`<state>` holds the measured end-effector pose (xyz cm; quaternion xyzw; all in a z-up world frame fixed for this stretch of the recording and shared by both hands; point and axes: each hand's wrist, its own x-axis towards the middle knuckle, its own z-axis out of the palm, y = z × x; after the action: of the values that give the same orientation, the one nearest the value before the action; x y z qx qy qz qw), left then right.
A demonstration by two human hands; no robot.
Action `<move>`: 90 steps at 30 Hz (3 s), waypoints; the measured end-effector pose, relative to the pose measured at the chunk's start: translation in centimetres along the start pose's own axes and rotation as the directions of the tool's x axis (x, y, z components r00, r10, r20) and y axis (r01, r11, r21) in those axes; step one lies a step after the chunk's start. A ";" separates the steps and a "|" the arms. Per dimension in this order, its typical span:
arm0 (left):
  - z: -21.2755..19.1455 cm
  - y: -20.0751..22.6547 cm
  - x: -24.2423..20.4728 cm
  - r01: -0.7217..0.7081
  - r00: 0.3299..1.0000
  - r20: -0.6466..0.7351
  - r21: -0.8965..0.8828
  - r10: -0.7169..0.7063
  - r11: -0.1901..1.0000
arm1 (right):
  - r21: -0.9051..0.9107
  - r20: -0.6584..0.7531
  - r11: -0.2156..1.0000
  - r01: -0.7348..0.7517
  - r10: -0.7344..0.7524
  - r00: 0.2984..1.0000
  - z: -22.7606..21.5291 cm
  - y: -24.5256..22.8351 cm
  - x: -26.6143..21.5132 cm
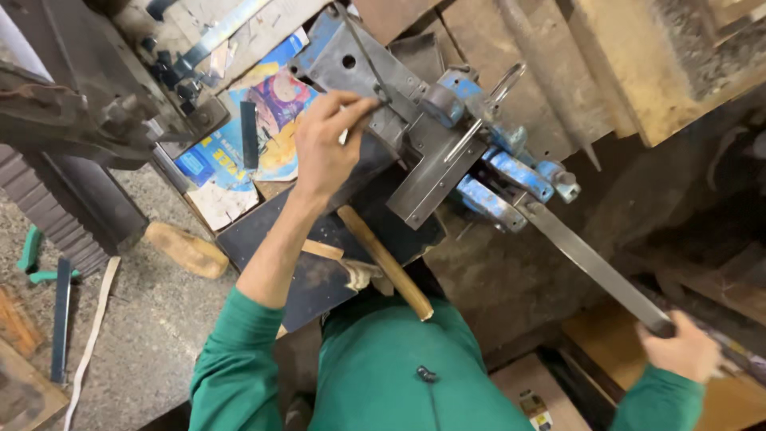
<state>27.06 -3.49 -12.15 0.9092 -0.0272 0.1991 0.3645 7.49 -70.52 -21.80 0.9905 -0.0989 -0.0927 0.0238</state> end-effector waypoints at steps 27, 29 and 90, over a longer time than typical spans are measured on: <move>3.2 -2.0 0.5 0.020 1.000 0.009 0.233 -0.022 0.972 | -0.052 0.158 0.996 -0.074 0.082 0.984 0.0 -1.2 -0.2; 3.5 -2.1 0.2 0.026 1.000 0.006 0.244 -0.029 0.969 | -0.011 0.228 0.994 -0.111 0.111 0.967 0.3 -3.4 1.2; -21.0 8.1 -17.6 0.326 0.871 -0.142 -0.549 -0.471 0.769 | 0.582 -0.450 -0.039 0.812 -0.847 0.282 -24.4 -52.6 -7.5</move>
<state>2.11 3.02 0.20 0.7284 0.1669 0.2248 0.6253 14.99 -16.83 0.06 0.7530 0.4867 -0.0605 -0.4386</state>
